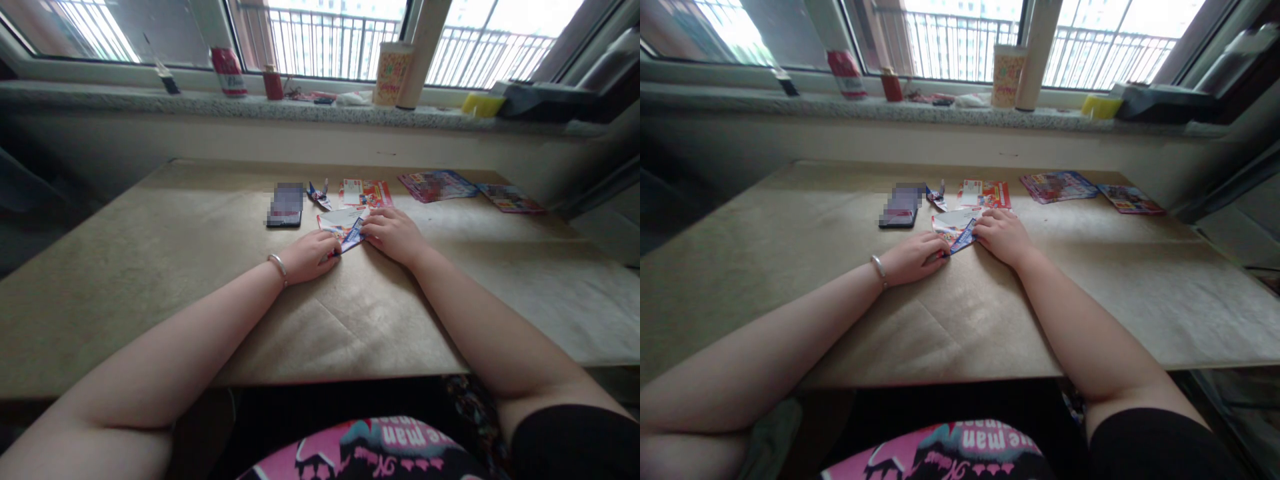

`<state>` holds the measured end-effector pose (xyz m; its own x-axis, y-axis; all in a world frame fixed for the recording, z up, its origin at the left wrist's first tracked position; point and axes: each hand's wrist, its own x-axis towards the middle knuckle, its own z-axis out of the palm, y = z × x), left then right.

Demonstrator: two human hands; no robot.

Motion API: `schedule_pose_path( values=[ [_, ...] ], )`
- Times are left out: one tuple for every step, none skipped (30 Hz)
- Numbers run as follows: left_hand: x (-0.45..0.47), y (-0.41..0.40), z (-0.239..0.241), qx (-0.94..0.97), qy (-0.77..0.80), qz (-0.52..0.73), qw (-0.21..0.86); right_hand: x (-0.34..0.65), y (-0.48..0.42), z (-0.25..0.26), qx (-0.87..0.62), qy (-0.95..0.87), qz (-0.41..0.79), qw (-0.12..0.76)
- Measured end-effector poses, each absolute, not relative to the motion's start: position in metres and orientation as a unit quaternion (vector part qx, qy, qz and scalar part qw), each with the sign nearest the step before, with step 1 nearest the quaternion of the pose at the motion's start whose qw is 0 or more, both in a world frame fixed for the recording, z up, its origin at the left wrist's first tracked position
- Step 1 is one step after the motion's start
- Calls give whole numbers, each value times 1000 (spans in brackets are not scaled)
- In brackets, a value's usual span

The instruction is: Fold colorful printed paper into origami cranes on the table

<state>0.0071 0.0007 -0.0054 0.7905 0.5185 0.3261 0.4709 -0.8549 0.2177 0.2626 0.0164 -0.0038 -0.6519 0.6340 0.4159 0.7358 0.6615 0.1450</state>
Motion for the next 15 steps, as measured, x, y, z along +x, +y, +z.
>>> schedule_pose_path(
  values=[
    [7,1,-6,942,266,192,68,261,17,-3,-378,-897,-166,156],
    [7,2,-6,940,271,195,72,259,16,-3,-376,-897,-181,145],
    [8,2,-7,938,277,197,72,258,16,-2,-375,-896,-194,135],
    [8,3,-7,935,284,199,71,256,14,-2,-375,-895,-205,128],
    [8,3,-8,933,290,201,67,254,13,-1,-375,-893,-213,126],
    [8,3,-8,932,295,203,62,252,10,0,-376,-892,-215,129],
    [8,3,-9,930,300,205,56,250,8,0,-376,-891,-213,137],
    [8,4,-9,928,305,207,48,248,5,1,-376,-891,-207,147],
    [7,4,-10,926,310,210,39,245,3,1,-378,-891,-196,158],
    [7,4,-10,924,315,214,28,242,0,2,-381,-890,-182,169],
    [7,4,-10,922,319,217,15,239,-3,2,-382,-892,-165,178],
    [6,4,-10,920,322,221,1,235,-6,3,-385,-892,-147,186],
    [6,4,-10,918,325,226,-12,231,-9,3,-388,-891,-133,195],
    [6,4,-9,917,325,231,-23,226,-12,3,-387,-892,-121,199],
    [6,4,-9,915,324,237,-32,222,-14,3,-385,-893,-112,205]
  ],
)
